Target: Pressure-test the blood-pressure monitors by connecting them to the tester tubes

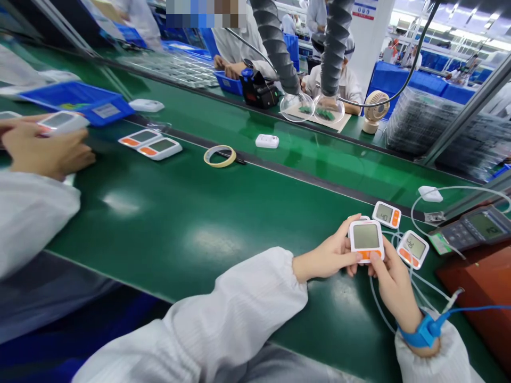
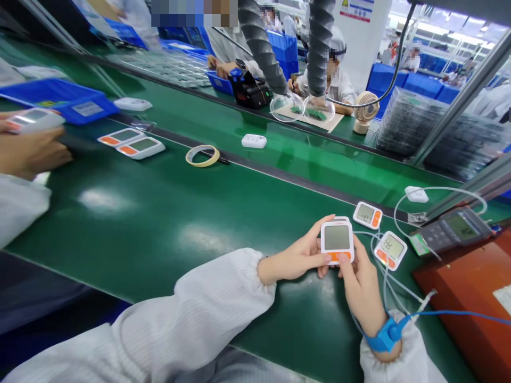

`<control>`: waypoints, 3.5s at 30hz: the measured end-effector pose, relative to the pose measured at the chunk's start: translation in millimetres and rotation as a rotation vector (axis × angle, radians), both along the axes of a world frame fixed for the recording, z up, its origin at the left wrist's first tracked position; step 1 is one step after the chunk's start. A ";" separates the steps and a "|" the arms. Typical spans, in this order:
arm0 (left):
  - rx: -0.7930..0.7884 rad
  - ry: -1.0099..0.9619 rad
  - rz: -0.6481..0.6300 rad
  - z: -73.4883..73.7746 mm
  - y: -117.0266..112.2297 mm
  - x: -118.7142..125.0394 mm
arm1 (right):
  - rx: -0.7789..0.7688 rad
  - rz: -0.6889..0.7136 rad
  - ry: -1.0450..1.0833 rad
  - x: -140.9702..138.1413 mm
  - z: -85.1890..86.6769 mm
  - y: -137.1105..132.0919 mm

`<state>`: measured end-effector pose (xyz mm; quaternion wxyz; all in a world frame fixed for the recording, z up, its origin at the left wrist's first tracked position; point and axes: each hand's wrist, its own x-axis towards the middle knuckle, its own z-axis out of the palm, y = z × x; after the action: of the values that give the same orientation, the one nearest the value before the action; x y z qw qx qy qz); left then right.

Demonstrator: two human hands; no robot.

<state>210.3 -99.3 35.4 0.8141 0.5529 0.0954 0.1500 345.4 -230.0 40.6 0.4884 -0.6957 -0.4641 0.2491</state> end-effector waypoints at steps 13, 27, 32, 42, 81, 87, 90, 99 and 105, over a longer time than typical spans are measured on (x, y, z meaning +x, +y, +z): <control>0.009 -0.024 -0.055 9.0 1.2 -2.7 | 0.015 0.063 0.216 -2.9 -3.4 -1.2; 0.014 -0.041 -0.043 3.4 -0.4 -1.3 | -0.033 0.015 0.186 -5.1 -3.0 -2.7; 0.016 -0.046 -0.047 0.8 -0.7 -0.9 | -0.031 0.014 0.189 -6.0 -1.9 -3.3; 0.013 -0.047 -0.057 -0.3 -0.3 0.2 | -0.031 0.012 0.173 -5.9 0.3 -3.4; -0.008 -0.054 -0.047 5.0 -0.8 -0.7 | -0.062 0.014 0.161 -7.1 3.5 -3.7; 0.022 -0.063 -0.055 1.1 -0.2 -1.6 | -0.047 0.031 0.186 -8.1 2.6 -2.8; 0.111 -0.042 -0.019 2.3 -0.9 -4.6 | -0.022 0.079 0.184 -8.0 1.2 -1.8; 0.639 0.319 0.365 18.5 14.7 -12.6 | -0.043 0.298 0.006 10.9 28.8 2.9; 0.768 0.438 0.811 14.8 38.4 -8.5 | -0.256 0.580 -0.479 18.1 32.1 10.1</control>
<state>201.8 -61.0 50.2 0.3953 0.7451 0.4030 0.3550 363.5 -219.9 72.6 0.1850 -0.6296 -0.7072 0.2632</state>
